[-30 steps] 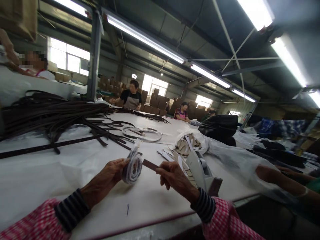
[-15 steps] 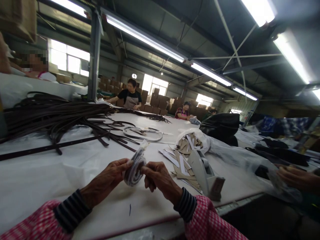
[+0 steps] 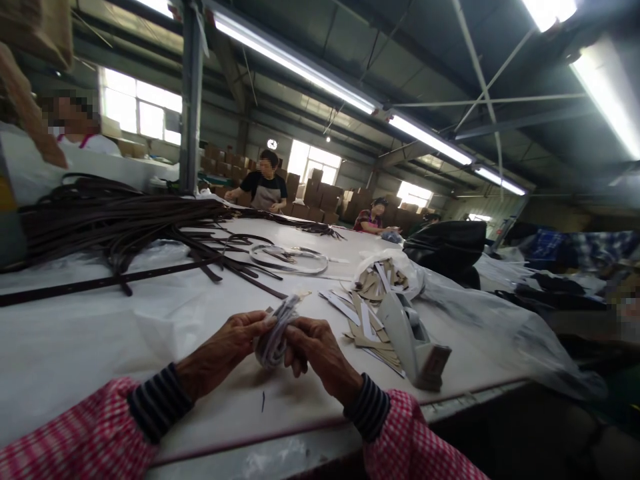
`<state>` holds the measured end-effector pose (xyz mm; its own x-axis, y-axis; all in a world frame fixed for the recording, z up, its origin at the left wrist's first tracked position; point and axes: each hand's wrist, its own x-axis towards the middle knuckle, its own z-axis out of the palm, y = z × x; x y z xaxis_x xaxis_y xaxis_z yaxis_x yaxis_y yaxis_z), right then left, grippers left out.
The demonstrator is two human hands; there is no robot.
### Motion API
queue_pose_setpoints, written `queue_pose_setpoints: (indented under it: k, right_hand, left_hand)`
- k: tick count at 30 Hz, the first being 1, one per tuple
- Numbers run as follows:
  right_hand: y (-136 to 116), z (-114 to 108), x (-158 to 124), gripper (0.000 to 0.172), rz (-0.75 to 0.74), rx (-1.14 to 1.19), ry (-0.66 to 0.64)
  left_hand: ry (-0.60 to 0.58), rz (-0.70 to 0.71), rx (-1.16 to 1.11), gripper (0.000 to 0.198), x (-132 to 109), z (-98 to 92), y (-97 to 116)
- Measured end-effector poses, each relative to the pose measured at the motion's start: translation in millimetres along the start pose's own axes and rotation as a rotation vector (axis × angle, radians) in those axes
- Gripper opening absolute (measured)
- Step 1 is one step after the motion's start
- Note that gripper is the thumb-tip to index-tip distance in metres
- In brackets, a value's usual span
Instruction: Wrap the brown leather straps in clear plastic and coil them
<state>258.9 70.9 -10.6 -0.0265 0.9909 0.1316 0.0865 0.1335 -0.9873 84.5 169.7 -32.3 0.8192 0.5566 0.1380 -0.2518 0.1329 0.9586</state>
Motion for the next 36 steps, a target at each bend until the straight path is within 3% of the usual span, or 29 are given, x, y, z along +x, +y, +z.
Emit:
queue_pose_setpoints:
  k: [2,4,7,11,14,19,22,24,28,33,36]
  right_hand:
    - [0.5,-3.9,-2.3,0.047,-0.005,-0.041,0.0]
    - [2.7,-12.6,-7.7,0.043,-0.05,-0.147,0.082]
    - [7.9,-25.4,-18.7,0.029,-0.333,-0.55,0.259]
    - [10.2,-22.7,-30.7,0.033,-0.784,-1.127,0.137]
    - [10.1,-10.2,-34.6,0.023,-0.933,-1.217,0.123]
    - [31.3,-1.5,-34.7,0.014,-0.854,-1.28,0.232]
    - [48.6,-4.8,-32.5,0.006,-0.78,-1.369,0.154]
    - [53.1,-7.6,-30.8,0.011,-0.728,-1.404,0.089]
    - [44.8,-11.9,-27.2,0.006,-0.614,-1.372,0.034]
    - [23.0,-17.0,-19.4,0.005,-0.447,-1.164,-0.029]
    - [9.9,-19.9,-10.9,0.007,-0.303,-0.949,-0.039]
  left_hand:
    - [0.044,0.003,0.023,0.037,-0.3,-1.8,2.8]
    - [0.101,-0.011,0.046,0.039,-1.4,-4.0,7.8]
    - [0.147,-0.039,0.09,0.043,-4.1,-2.9,16.9]
    - [0.137,-0.015,0.29,0.044,-8.1,7.8,26.8]
    - [0.147,0.047,0.588,0.043,-9.9,16.4,24.7]
    - [0.162,0.441,1.038,0.023,-8.1,14.8,-16.9]
    - [0.162,0.573,1.161,0.022,-6.2,2.1,-47.3]
    - [0.154,0.618,1.215,0.024,-5.7,-7.0,-58.2]
    - [0.108,0.591,1.225,0.025,-6.8,-11.0,-52.9]
    - [0.081,0.334,1.112,0.02,-12.0,13.5,-23.5]
    - [0.136,0.237,1.022,0.013,-12.0,24.0,-14.3]
